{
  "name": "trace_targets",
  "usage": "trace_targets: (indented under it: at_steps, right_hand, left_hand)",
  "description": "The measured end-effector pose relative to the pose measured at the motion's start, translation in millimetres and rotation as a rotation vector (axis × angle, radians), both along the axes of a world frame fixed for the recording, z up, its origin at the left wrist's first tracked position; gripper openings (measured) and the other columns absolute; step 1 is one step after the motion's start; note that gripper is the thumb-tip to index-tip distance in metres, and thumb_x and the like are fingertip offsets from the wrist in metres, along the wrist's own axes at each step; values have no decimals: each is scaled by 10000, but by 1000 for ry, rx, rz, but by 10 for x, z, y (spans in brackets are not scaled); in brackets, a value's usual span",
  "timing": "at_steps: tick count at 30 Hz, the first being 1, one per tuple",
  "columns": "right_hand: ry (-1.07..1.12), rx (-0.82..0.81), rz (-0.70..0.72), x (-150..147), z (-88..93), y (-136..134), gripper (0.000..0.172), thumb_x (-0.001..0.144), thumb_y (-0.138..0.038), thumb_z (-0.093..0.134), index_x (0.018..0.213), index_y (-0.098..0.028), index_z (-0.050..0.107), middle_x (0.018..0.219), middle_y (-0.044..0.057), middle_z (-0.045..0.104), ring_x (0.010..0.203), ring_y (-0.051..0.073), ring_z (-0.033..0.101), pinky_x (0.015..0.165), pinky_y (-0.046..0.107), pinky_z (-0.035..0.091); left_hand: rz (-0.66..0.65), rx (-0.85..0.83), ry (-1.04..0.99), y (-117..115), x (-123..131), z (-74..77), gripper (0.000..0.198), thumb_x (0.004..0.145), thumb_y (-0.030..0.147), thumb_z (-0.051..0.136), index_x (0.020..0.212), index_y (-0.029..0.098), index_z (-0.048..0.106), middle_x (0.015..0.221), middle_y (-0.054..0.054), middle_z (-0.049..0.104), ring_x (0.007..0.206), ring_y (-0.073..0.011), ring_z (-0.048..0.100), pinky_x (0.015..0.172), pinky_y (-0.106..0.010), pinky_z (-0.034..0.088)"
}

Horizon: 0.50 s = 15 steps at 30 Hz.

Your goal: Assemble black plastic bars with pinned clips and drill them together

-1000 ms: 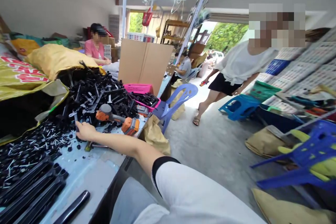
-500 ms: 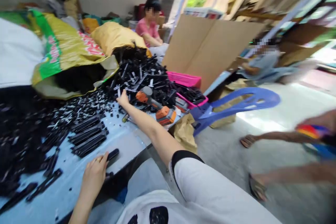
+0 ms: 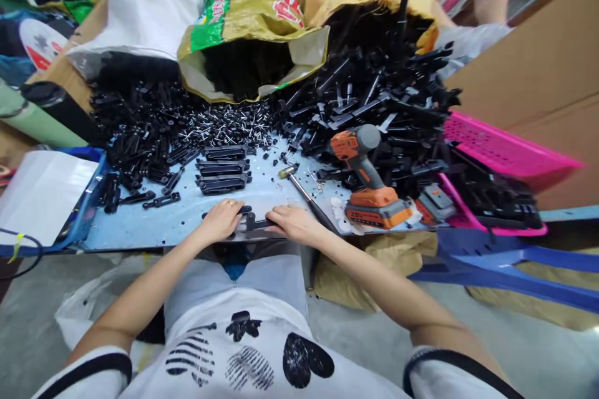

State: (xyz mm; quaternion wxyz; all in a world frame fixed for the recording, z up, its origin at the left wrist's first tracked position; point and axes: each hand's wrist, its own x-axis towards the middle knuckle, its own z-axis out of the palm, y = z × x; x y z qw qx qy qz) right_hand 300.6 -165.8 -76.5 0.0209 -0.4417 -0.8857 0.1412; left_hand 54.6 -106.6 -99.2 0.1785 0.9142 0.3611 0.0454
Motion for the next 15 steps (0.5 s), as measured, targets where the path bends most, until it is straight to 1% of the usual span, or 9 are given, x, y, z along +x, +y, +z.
trace_targets:
  at_steps: [3,5,7,9,11,12,15]
  right_hand:
    - [-143,37,-18,-108,-78,-25,391,960,-466,315,992,-161,557,918,90,600,834,175,568,684,262,328]
    - [-180,16,-35,-154,-87,1,396,962,-473,304,987,-168,556,904,79,608,801,165,575,643,257,308]
    - [-200,6,-67,-177,-60,5,400,961,-483,295,991,-177,551,898,71,614,779,160,579,616,257,291]
    - [-217,28,-96,-191,-11,-25,399,960,-490,292,990,-184,547,906,66,616,783,164,581,613,262,285]
    - [-229,70,-102,-212,49,-77,393,967,-479,279,996,-189,542,916,63,614,796,170,579,624,269,284]
    - [-234,94,-101,-226,83,-104,388,971,-469,271,1003,-190,539,920,65,612,803,173,576,630,272,284]
    - [-254,162,-103,-279,195,-153,367,981,-433,259,1023,-187,528,919,74,603,820,182,563,644,282,280]
  left_hand:
    - [2,-31,29,4,39,75,374,899,249,399,1255,164,472,1152,-112,557,1083,-240,506,947,-395,401]
    - [15,-41,43,-12,65,128,386,902,377,412,1232,189,480,1149,-108,552,1083,-258,504,918,-408,411]
    - [18,-25,49,-36,89,160,496,846,556,460,1186,195,494,1115,-110,558,1053,-283,516,871,-419,426]
    - [8,6,45,-57,104,162,626,741,671,532,1132,183,501,1056,-112,572,1001,-298,535,835,-421,435]
    - [3,31,25,-69,102,139,672,674,697,586,1088,175,499,993,-105,584,943,-294,557,797,-407,445]
    - [4,41,5,-73,96,123,665,669,692,595,1076,177,494,973,-100,588,920,-287,568,777,-393,451]
    - [11,80,-81,-77,64,71,567,726,646,574,1053,192,486,951,-79,595,893,-257,590,733,-351,462]
